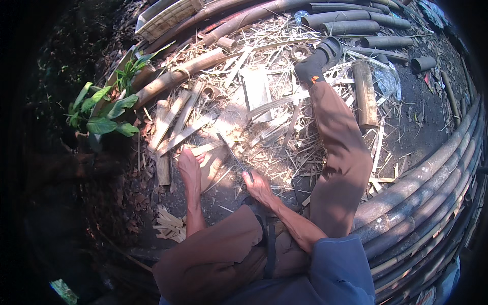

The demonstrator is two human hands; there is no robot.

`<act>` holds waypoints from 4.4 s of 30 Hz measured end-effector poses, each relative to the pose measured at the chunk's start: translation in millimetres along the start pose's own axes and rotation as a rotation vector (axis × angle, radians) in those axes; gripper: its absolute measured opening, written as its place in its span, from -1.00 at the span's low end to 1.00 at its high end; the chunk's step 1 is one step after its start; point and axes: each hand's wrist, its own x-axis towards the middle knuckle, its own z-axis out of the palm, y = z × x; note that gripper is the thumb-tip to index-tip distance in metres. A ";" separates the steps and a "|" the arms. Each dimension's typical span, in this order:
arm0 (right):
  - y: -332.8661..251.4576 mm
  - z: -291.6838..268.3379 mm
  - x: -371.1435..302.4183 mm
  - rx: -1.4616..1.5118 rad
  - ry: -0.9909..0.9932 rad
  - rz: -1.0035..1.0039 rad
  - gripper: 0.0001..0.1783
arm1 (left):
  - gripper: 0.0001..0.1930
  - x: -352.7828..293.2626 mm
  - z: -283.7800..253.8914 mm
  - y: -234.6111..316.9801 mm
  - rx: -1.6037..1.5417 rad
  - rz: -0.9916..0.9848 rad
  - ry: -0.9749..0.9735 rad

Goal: The person sits on the ground and uses a machete to split bamboo pieces into smaller strips. They repeatedly pick up bamboo segments, position them, and strike them with the machete to produce thin slats.

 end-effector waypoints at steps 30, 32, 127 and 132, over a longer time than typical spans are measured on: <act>4.1 2.3 7.8 0.013 -0.114 0.112 -0.46 | -0.72 7.3 80.8 11.0 -0.075 0.102 -0.103; 2.9 -0.7 13.6 0.020 -0.097 0.052 -0.44 | -0.78 18.0 93.6 -8.4 -0.125 0.053 -0.075; -1.0 -83.8 27.1 0.560 0.141 0.350 -0.75 | -0.68 37.1 -39.5 71.7 -1.102 -0.616 -0.606; -20.0 -59.7 -12.0 -0.047 0.024 -0.035 -0.64 | -0.60 -4.0 -37.7 -18.8 -1.269 -0.965 -0.577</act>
